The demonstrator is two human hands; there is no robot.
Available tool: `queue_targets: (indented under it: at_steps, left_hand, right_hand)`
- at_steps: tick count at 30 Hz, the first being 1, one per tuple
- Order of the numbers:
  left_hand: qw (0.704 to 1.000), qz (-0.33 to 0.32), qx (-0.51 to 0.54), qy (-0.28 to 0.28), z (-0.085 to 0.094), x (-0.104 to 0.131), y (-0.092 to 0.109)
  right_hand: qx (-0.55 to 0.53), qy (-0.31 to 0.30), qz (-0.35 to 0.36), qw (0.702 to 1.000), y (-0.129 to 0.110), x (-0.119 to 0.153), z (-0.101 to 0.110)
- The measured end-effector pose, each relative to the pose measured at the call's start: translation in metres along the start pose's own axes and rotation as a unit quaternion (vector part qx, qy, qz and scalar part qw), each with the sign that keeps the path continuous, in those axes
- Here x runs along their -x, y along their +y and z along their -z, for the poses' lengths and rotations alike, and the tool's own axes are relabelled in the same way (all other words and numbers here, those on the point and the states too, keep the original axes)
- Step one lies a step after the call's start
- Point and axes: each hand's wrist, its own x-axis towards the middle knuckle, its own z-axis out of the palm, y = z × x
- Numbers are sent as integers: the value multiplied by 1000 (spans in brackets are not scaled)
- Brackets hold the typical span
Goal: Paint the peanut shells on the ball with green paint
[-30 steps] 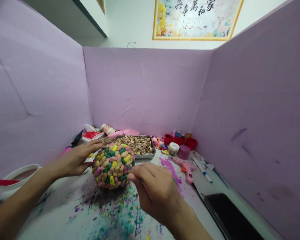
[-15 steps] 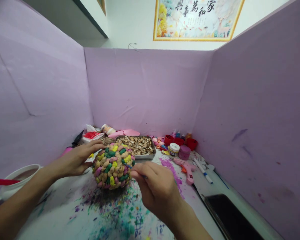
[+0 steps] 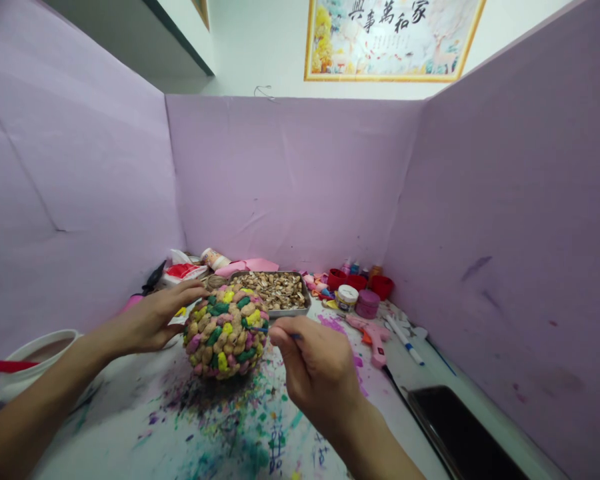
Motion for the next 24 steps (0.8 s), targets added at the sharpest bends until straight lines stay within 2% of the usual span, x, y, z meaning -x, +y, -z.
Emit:
queue_targets:
  at_steps: [8,13,17,24]
  left_hand:
    - [1000,2,-7,-11,0,0,-1]
    - [1000,-3,-16,-4,-1,1,-2]
    - [1000,-5,-17,-5,-2,0,-3]
    - [1000,-11,-25,3,-6,1,-8]
  right_hand:
    - [-8,32,-31,999,3,2,2]
    - [-32,14,-37,999,3,1,-1]
    - [-59,26,-51,997,3,2,-2]
    - [-40,18,-56,997,10,5,-5]
